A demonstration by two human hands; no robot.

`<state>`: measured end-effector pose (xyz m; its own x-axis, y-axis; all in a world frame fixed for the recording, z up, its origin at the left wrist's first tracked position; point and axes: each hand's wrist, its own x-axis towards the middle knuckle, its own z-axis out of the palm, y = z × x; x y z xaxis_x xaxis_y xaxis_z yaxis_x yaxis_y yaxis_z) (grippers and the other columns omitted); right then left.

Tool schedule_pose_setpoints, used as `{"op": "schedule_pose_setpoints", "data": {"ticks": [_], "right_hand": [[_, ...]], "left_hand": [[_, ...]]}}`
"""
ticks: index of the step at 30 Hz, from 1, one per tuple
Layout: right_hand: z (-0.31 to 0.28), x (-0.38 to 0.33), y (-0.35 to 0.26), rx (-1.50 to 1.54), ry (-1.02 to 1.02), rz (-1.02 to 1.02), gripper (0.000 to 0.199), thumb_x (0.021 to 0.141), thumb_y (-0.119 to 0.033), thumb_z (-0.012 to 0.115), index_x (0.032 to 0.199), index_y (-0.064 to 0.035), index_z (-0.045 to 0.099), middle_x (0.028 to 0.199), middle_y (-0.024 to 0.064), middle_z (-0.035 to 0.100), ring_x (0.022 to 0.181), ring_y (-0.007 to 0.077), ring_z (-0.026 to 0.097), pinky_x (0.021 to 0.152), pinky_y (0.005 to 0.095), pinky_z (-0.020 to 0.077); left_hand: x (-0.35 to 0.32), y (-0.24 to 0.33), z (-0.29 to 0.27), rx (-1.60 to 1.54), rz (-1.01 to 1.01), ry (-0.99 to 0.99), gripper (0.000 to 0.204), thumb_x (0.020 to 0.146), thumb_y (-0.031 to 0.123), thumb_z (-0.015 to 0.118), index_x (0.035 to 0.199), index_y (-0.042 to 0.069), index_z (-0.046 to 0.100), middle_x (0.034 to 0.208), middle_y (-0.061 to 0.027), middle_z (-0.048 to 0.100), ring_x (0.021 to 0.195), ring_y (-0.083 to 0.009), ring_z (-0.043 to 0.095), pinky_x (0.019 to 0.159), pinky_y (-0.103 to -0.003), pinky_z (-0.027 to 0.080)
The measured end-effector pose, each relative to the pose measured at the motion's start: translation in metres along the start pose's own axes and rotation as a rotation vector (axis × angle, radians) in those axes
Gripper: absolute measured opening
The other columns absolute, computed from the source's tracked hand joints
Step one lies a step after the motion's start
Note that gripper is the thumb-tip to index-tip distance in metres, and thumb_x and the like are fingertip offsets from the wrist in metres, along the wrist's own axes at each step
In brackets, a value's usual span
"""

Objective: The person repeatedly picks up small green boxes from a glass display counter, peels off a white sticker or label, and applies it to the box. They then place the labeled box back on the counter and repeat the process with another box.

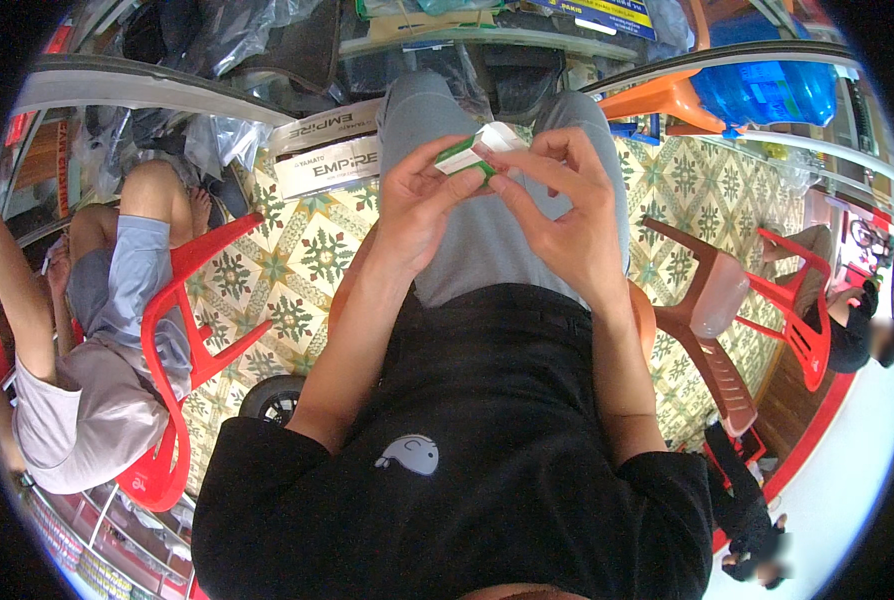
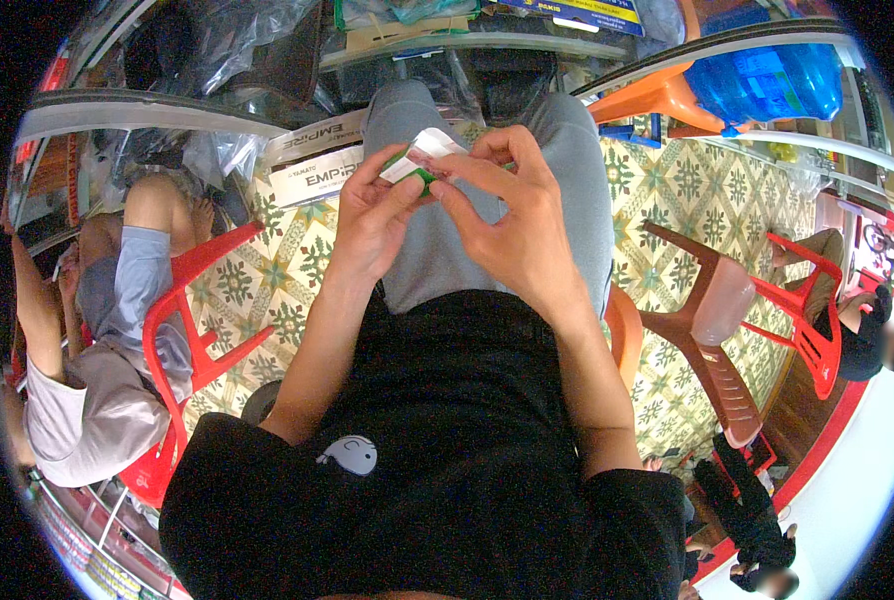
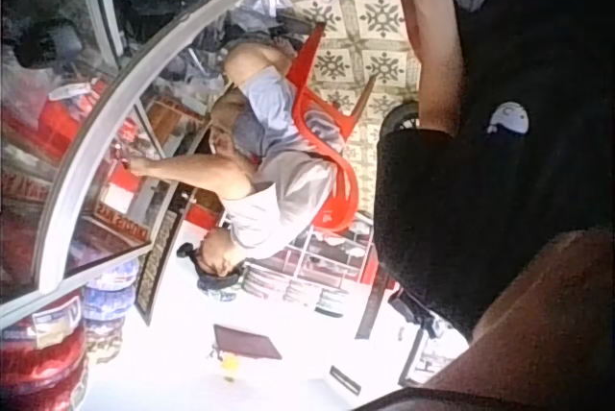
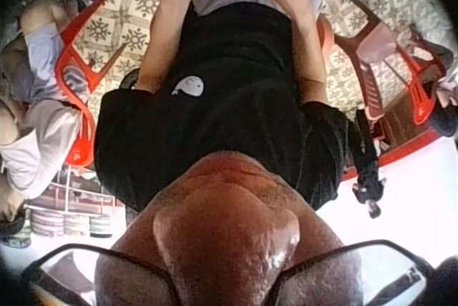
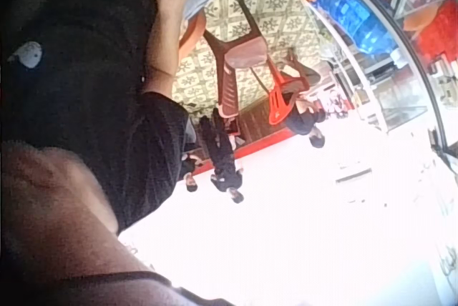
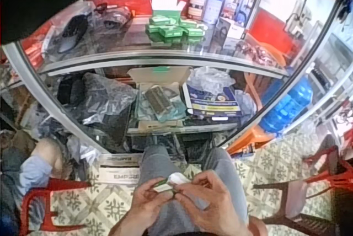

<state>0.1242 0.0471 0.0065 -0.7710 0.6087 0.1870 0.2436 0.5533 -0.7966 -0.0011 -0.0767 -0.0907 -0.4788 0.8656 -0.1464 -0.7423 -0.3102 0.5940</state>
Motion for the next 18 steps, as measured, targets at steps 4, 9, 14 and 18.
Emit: {"op": "schedule_pose_setpoints", "data": {"ticks": [4, 9, 14, 18], "right_hand": [[0.004, 0.0, 0.002, 0.129, 0.035, 0.037, 0.023, 0.085, 0.0, 0.082, 0.108, -0.0044, 0.082, 0.105, 0.0115, 0.07, 0.087, 0.02, 0.068, 0.073, 0.031, 0.0558], [0.0, 0.0, 0.004, 0.135, 0.011, -0.014, 0.022, 0.087, 0.004, 0.079, 0.108, -0.0021, 0.08, 0.101, 0.0116, 0.072, 0.085, 0.0197, 0.071, 0.072, 0.0306, 0.0569], [-0.007, 0.002, 0.004, 0.074, -0.05, -0.064, 0.019, 0.089, 0.004, 0.076, 0.108, -0.0007, 0.079, 0.103, 0.0129, 0.07, 0.086, 0.0232, 0.071, 0.073, 0.0327, 0.0576], [-0.009, 0.002, 0.007, 0.048, -0.088, -0.043, 0.018, 0.09, 0.001, 0.076, 0.108, -0.0003, 0.077, 0.104, 0.014, 0.069, 0.087, 0.0267, 0.071, 0.075, 0.0338, 0.0578]], "left_hand": [[-0.001, -0.002, 0.0, -0.057, 0.014, 0.014, 0.039, 0.097, -0.005, 0.072, 0.135, -0.004, 0.063, 0.127, -0.0188, 0.072, 0.114, -0.0239, 0.072, 0.102, -0.04, 0.059], [-0.002, -0.005, -0.002, 0.027, 0.042, 0.011, 0.041, 0.094, -0.006, 0.076, 0.133, -0.006, 0.064, 0.121, -0.016, 0.074, 0.108, -0.0207, 0.073, 0.096, -0.037, 0.059], [-0.003, 0.0, 0.006, 0.36, 0.041, 0.036, 0.045, 0.09, -0.008, 0.079, 0.132, -0.009, 0.065, 0.123, -0.019, 0.073, 0.107, -0.022, 0.073, 0.088, -0.034, 0.063], [-0.001, -0.001, 0.015, 0.404, 0.154, 0.022, 0.048, 0.089, -0.011, 0.078, 0.134, -0.012, 0.061, 0.124, -0.0225, 0.072, 0.112, -0.0255, 0.073, 0.09, -0.036, 0.065]]}}
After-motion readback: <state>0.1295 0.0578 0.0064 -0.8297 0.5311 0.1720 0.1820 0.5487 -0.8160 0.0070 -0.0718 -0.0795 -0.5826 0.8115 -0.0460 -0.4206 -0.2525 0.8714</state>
